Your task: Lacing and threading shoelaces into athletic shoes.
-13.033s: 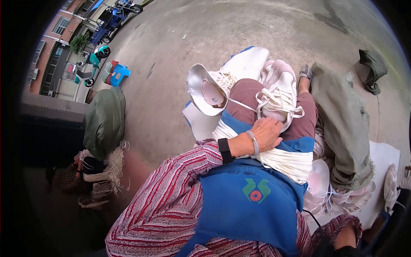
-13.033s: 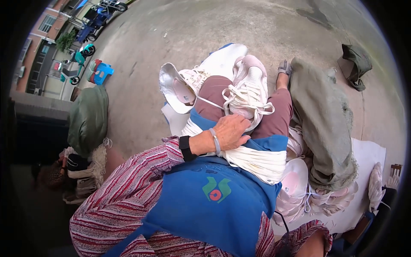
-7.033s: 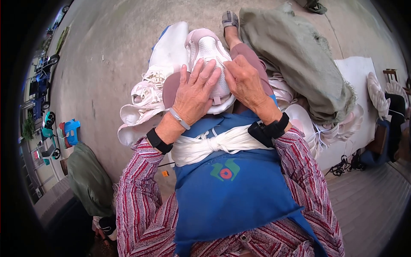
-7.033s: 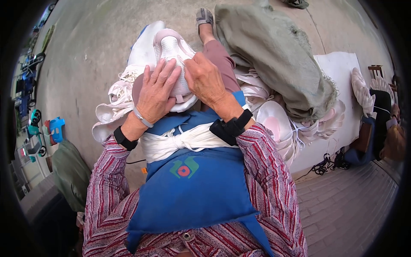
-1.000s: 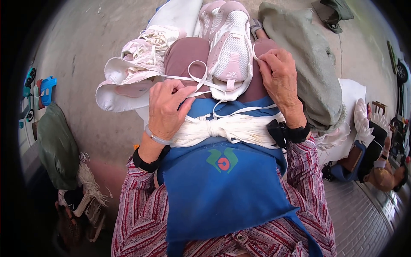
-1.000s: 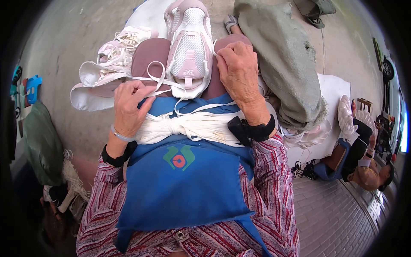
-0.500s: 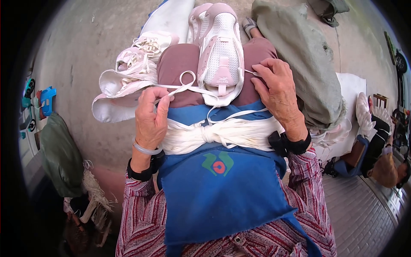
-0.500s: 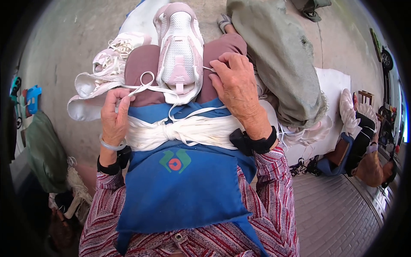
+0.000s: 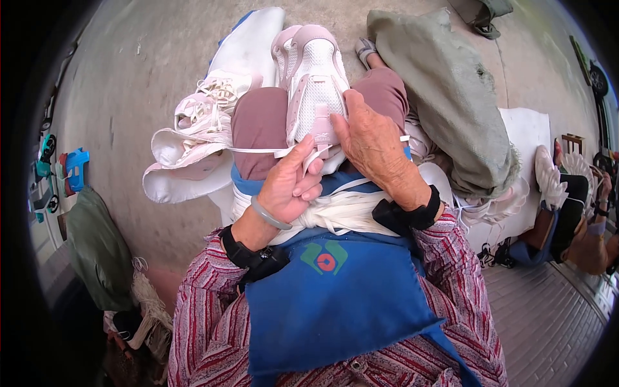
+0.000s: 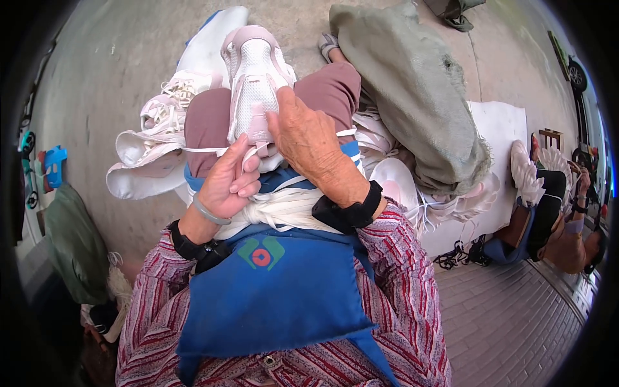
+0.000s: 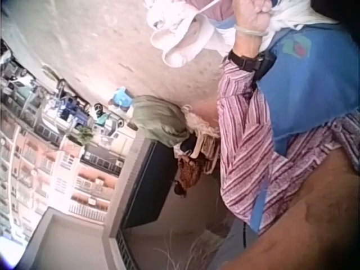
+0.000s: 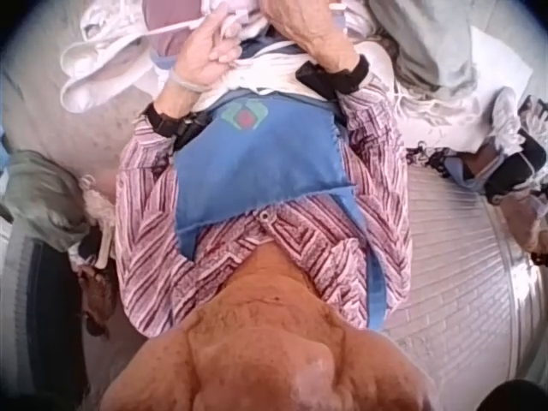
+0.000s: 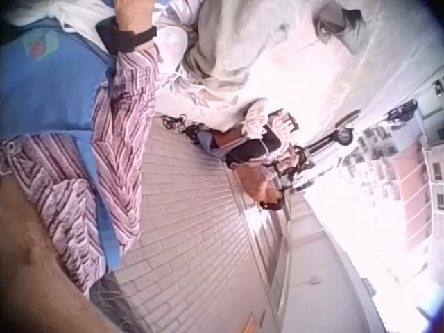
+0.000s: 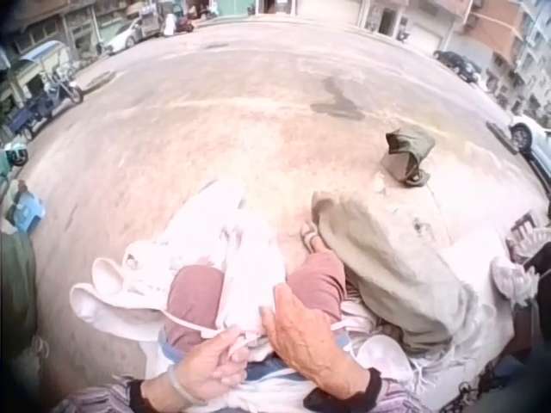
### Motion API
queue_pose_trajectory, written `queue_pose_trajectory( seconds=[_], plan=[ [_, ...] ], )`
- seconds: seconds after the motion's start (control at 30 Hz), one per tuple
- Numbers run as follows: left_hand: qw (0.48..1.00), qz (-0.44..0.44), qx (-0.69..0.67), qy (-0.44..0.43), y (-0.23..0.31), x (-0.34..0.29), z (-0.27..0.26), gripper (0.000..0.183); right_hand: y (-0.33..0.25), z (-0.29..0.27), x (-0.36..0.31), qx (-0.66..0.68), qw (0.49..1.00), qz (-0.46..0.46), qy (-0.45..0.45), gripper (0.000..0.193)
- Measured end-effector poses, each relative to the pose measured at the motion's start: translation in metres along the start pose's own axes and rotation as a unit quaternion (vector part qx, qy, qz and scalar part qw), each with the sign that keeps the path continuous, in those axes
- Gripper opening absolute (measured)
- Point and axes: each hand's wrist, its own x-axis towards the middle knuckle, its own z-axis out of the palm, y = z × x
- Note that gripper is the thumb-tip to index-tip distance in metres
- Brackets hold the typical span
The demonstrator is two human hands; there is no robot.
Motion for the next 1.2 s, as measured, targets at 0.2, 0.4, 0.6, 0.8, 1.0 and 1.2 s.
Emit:
queue_pose_trajectory(
  seconds=[0.2,0.4,0.6,0.8,1.0,1.2],
  plan=[
    [0.996,0.073,-0.023,0.038,-0.015,0.014,-0.008,0.020,0.012,0.005,-0.010,-0.074,0.995,-0.067,0.029,0.025],
    [0.987,0.111,0.052,0.105,-0.015,0.006,0.006,0.024,-0.001,-0.008,-0.008,-0.047,0.998,-0.031,-0.021,0.032],
    [0.980,-0.001,0.181,0.085,0.017,-0.024,0.000,0.028,0.020,-0.027,0.010,0.127,0.991,0.001,-0.032,0.022],
    [0.906,0.171,0.385,0.045,0.062,-0.050,-0.006,0.024,0.012,-0.035,0.029,0.217,0.976,-0.002,-0.003,0.018],
    [0.877,0.248,0.401,0.099,0.104,-0.074,0.009,0.021,0.014,-0.024,0.034,0.140,0.989,-0.027,0.037,0.013],
    [0.846,0.235,0.457,0.142,0.091,-0.064,-0.011,0.025,0.019,-0.013,0.035,0.071,0.983,-0.128,0.109,0.009]
  ],
)
